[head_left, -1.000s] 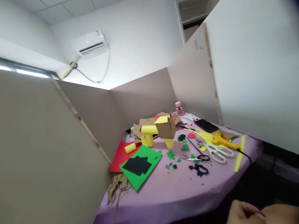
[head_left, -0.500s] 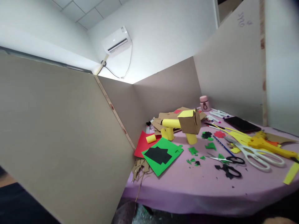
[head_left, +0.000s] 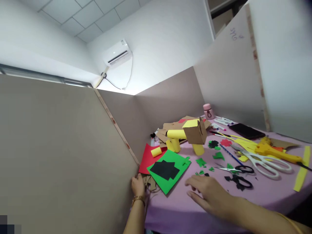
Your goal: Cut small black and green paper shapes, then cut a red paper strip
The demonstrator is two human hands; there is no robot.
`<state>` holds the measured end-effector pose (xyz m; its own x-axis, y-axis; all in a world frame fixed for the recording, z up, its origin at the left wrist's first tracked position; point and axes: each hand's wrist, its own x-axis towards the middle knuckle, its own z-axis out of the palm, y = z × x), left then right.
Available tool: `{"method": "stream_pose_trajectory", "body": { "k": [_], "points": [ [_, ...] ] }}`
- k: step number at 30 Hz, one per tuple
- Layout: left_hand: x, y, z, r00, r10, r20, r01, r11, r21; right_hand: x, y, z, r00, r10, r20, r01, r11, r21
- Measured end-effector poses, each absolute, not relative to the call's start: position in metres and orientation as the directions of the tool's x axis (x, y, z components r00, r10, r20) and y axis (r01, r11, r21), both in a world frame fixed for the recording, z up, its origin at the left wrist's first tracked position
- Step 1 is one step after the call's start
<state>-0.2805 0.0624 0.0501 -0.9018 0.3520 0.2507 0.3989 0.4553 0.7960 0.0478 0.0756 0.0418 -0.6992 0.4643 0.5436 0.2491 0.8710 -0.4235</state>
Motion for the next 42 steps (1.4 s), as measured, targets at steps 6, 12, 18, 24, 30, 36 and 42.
{"method": "stream_pose_trajectory", "body": {
  "k": [6, 12, 18, 24, 30, 36, 42],
  "points": [
    [-0.291, 0.084, 0.043, -0.873, 0.432, 0.226, 0.462, 0.585, 0.666, -0.031, 0.101, 0.027, -0.829, 0.370, 0.419, 0.256, 0.918, -0.304],
    [-0.291, 0.090, 0.054, -0.830, 0.449, 0.331, 0.554, 0.597, 0.580, -0.070, 0.111, 0.008, -0.834, 0.433, 0.341, 0.370, 0.899, -0.235],
    [-0.282, 0.093, 0.072, -0.763, 0.462, 0.452, 0.646, 0.577, 0.500, -0.088, 0.123, -0.002, -0.782, 0.556, 0.280, 0.514, 0.831, -0.215],
    [-0.279, 0.091, 0.094, -0.719, 0.390, 0.575, 0.673, 0.596, 0.438, -0.086, 0.135, 0.002, -0.706, 0.665, 0.242, 0.598, 0.744, -0.300],
    [-0.281, 0.084, 0.113, -0.585, 0.418, 0.694, 0.756, 0.592, 0.280, -0.076, 0.139, 0.006, -0.649, 0.723, 0.238, 0.622, 0.684, -0.382],
    [-0.279, 0.082, 0.125, -0.402, 0.463, 0.790, 0.831, 0.547, 0.102, -0.080, 0.137, 0.003, -0.670, 0.700, 0.246, 0.599, 0.706, -0.378],
    [-0.271, 0.075, 0.150, -0.254, 0.453, 0.855, 0.886, 0.464, 0.017, -0.083, 0.134, -0.004, -0.734, 0.628, 0.259, 0.529, 0.767, -0.362]
  ]
}}
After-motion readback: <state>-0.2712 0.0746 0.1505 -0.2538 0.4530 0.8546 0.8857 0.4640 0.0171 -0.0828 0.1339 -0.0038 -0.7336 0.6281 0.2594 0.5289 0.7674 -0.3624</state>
